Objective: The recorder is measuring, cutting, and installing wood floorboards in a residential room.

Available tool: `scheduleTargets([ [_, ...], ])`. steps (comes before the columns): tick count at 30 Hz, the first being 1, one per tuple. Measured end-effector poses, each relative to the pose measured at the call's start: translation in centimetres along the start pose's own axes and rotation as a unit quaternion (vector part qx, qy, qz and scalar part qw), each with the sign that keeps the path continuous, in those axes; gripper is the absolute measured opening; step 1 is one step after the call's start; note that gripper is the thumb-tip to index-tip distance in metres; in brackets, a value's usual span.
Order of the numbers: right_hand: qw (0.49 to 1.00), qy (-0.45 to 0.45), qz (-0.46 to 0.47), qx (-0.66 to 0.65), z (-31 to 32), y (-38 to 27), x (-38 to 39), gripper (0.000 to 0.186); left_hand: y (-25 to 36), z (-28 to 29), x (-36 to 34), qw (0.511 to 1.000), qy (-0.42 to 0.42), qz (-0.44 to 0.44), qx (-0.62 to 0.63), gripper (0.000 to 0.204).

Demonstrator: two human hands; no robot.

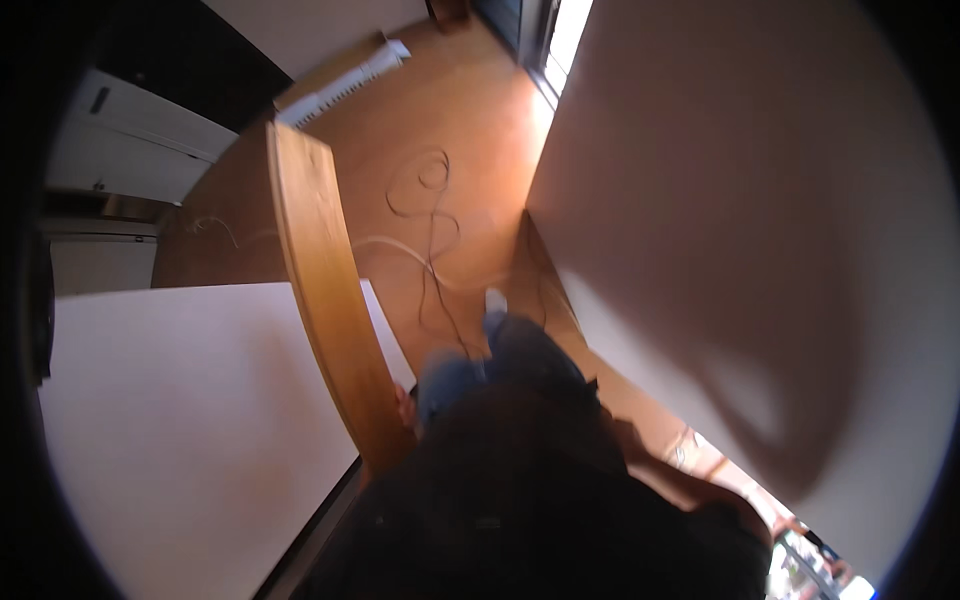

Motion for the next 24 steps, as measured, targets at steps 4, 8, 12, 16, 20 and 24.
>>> scheduleTargets([
  [4, 0.926, -0.225, -0.058, 0.297, -0.9, -19.0, -4.3, 0.037, 4.5, -1.9, -1.7, 0.996, -0.033, 0.006, 0.082, 0.032],
  [8, 0.919, -0.156, 0.118, 0.342, -5.3, -30.6, -18.8, 0.027, 13.8, 5.3, -13.7, 0.996, 0.016, 0.07, 0.061, 0.032],
  [12, 0.989, -0.03, -0.027, 0.14, -5.9, -38.9, -27.3, 0.027, 18.9, 10.0, -26.0, 0.988, -0.047, 0.135, 0.053, 0.036],
  [16, 0.993, 0.099, -0.05, -0.041, -9.1, -43.3, -33.3, 0.031, 25.4, 11.2, -39.6, 0.96, -0.1, 0.262, 0.006, 0.035],
  [20, 0.988, 0.136, -0.031, -0.067, -8.8, -50.9, -36.7, 0.028, 27.2, 14.2, -47.8, 0.913, -0.091, 0.39, -0.073, 0.038],
  [24, 0.917, 0.261, -0.059, -0.296, -3.4, -54.6, -42.9, 0.026, 29.9, 12.6, -61.6, 0.831, -0.047, 0.484, -0.27, 0.051],
])
Point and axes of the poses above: each hand's wrist, its own x-axis away from the middle knuckle, its own z-axis out of the back of the hand, y = z × x, the point moved 9 cm from there along -x, towards the middle knuckle, and after that the axes turned 12 degrees about -x, right-handed, at the moved point
